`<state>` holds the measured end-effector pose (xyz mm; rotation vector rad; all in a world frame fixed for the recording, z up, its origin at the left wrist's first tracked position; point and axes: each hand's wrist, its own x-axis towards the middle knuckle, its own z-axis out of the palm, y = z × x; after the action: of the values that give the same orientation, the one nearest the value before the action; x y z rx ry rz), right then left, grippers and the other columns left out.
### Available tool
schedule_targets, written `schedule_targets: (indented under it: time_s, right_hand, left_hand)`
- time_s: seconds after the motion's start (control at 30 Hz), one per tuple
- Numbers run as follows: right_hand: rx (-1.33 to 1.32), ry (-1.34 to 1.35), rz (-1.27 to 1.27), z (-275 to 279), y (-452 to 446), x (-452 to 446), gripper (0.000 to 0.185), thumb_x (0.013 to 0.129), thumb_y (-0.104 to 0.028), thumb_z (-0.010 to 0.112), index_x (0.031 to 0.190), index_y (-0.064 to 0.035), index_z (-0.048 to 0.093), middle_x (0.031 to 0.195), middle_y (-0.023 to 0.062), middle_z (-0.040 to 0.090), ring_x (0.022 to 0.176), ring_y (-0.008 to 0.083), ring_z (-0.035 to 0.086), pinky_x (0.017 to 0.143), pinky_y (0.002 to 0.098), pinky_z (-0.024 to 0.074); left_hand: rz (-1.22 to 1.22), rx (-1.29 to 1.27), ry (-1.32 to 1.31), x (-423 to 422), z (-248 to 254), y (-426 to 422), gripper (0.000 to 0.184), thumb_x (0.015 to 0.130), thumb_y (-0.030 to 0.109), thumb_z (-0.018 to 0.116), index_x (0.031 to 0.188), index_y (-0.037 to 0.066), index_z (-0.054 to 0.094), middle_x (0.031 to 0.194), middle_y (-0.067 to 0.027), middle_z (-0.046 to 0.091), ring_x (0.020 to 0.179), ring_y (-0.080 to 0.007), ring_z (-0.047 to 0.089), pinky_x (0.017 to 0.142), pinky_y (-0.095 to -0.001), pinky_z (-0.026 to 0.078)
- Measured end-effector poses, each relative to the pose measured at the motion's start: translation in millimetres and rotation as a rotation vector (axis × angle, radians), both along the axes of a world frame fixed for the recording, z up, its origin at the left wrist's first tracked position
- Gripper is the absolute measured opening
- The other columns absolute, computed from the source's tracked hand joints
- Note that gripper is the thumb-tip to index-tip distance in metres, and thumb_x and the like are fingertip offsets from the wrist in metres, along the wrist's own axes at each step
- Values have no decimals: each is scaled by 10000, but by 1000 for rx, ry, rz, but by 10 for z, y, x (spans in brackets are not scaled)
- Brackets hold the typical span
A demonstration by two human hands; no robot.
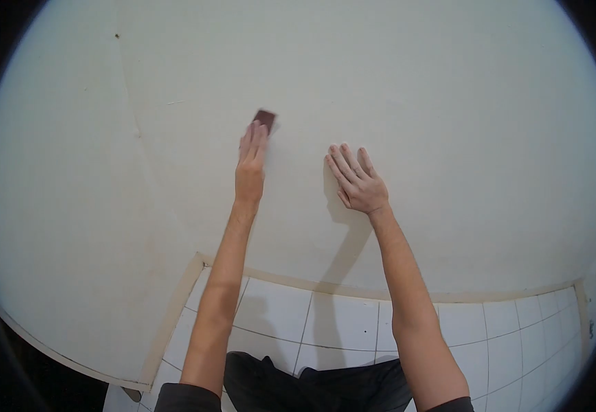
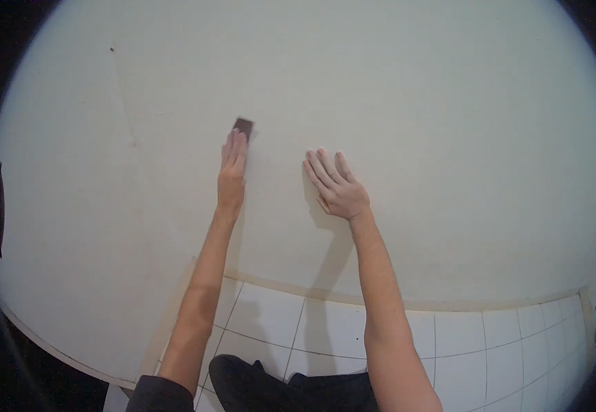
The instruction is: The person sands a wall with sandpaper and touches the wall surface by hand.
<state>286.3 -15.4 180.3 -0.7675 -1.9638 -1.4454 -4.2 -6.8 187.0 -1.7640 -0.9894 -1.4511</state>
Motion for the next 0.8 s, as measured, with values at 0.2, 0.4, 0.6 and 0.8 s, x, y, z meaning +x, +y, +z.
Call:
schedule_targets:
  time_s: [0.2,0.4,0.6,0.8]
  right_hand:
    - [0,-19,-18,-13,-68,-27,901,797,-403,613,1608,-102,357,1678,60,344,1553,236,313,1280,516,242]
    - [-9,-3,17,-67,-108,-53,936,776,-417,644,1607,-100,355,1678,56,342,1552,237,314,1275,511,257]
    - [12,-24,-12,-79,-203,-53,937,772,-416,640,1606,-100,354,1678,53,344,1550,237,318,1279,509,253]
    - [-1,-94,30,-86,-192,-25,890,796,-379,644,1604,-144,355,1687,36,324,1555,213,301,1294,507,235]
  left_hand:
    - [-74,-205,-218,191,-1107,-137,865,768,-244,415,1593,8,344,1661,-231,293,1552,-400,244,1283,-462,260]
    - [-182,-222,286,49,-1499,-17,742,855,-170,400,1574,16,392,1637,-221,353,1545,-382,280,1296,-457,232]
    - [-38,-55,-400,-75,-700,-90,809,838,-208,337,1618,-1,272,1685,-220,247,1578,-354,192,1309,-474,157]
    - [-192,-4,650,259,-1070,-9,628,902,-24,554,1522,-20,452,1610,-201,417,1508,-341,384,1245,-472,342]
